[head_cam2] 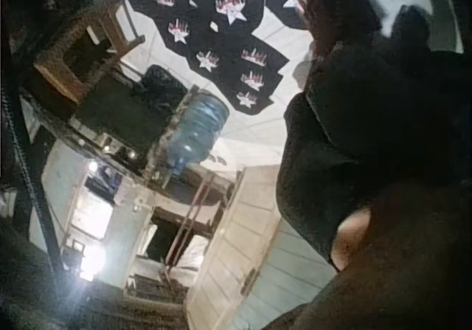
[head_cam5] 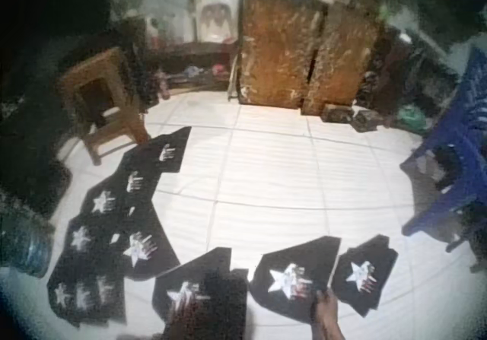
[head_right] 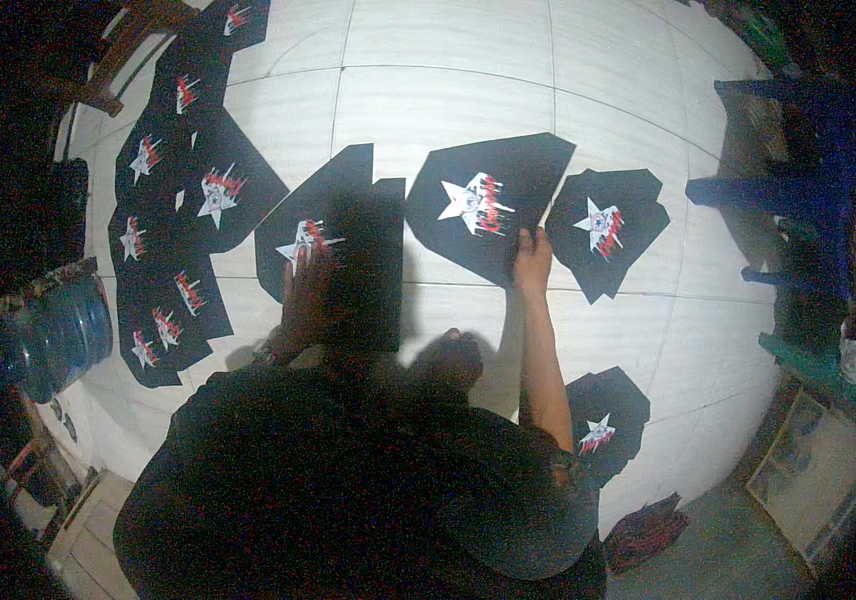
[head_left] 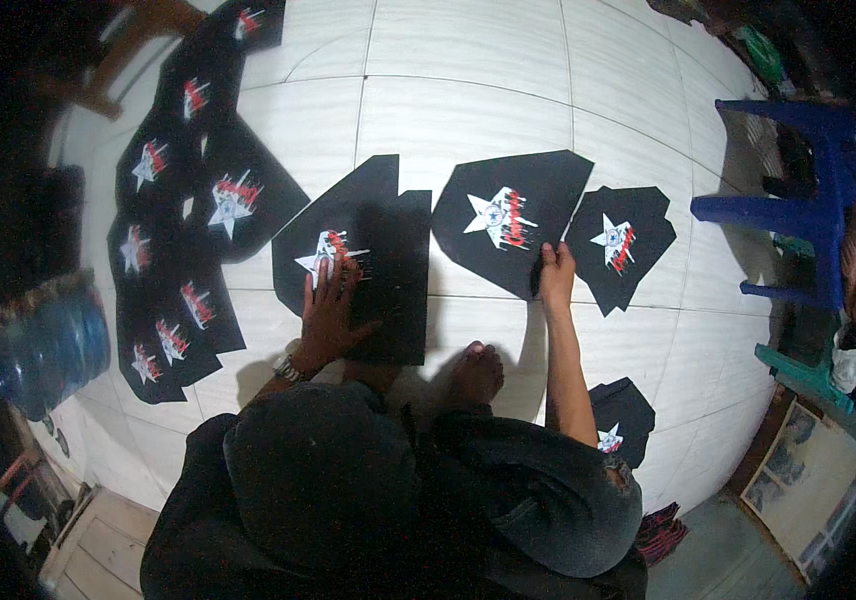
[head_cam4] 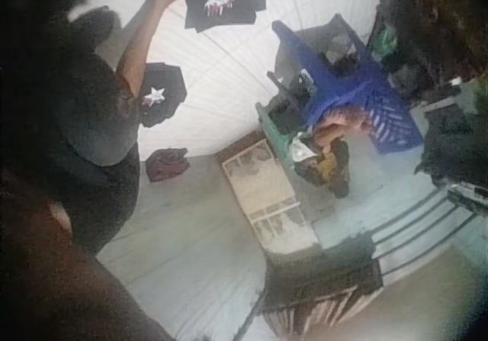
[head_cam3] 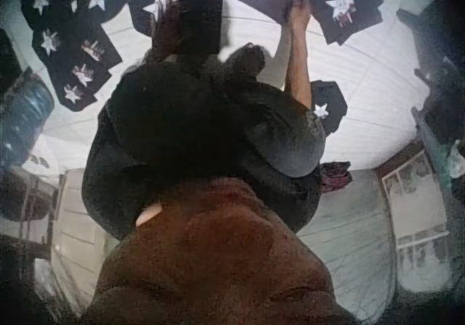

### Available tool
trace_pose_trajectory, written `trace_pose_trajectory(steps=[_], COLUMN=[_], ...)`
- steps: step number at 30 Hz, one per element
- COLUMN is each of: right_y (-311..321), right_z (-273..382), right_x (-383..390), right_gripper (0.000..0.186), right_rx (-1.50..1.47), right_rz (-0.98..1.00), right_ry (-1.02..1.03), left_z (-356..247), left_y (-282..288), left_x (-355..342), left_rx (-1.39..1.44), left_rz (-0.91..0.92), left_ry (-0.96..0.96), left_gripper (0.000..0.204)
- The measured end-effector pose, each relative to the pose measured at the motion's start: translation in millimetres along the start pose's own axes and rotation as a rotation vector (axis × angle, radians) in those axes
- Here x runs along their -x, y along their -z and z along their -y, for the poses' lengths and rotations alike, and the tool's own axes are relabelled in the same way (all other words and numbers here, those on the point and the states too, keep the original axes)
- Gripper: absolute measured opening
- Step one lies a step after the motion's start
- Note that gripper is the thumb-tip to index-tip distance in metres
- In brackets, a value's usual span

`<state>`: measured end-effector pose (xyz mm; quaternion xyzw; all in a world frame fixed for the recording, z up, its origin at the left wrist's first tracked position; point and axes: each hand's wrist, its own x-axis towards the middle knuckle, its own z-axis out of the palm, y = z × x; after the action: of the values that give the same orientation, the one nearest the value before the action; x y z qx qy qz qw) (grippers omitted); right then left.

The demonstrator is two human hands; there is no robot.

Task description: The person secures a screen printing frame with tape, then sits on the floor to fold and stack multiple black fabric pieces with printed star designs.

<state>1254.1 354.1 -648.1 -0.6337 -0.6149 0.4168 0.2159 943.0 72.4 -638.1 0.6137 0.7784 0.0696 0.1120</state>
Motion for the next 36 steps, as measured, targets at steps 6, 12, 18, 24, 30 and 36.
trace_pose_trajectory(steps=[6,12,18,24,30,36], right_y=[4,42,33,36,3,2], right_z=[-70,-36,-31,-25,9,-2], right_x=[-30,-15,14,24,19,25], right_gripper=[0.041,0.017,0.023,0.035,0.065,0.065], right_rx=[-0.046,-0.756,-0.575,-0.390,-0.632,-0.278], right_rz=[-0.255,-0.028,0.091,0.244,0.352,0.352], right_ry=[0.094,-0.280,-0.276,-0.198,-0.268,-0.145], left_z=[9,27,29,43,-50,-62], left_y=[-27,-6,21,133,74,3], left_x=[-2,-3,-29,-87,-99,-28], left_rx=[-0.196,0.033,0.147,0.637,0.706,0.372], left_rz=[-0.046,-0.049,-0.024,-0.165,0.052,0.087], left_ry=[-0.001,-0.099,0.084,0.349,-0.336,-0.234], left_gripper=[0.092,0.077,0.053,0.052,0.048,0.066])
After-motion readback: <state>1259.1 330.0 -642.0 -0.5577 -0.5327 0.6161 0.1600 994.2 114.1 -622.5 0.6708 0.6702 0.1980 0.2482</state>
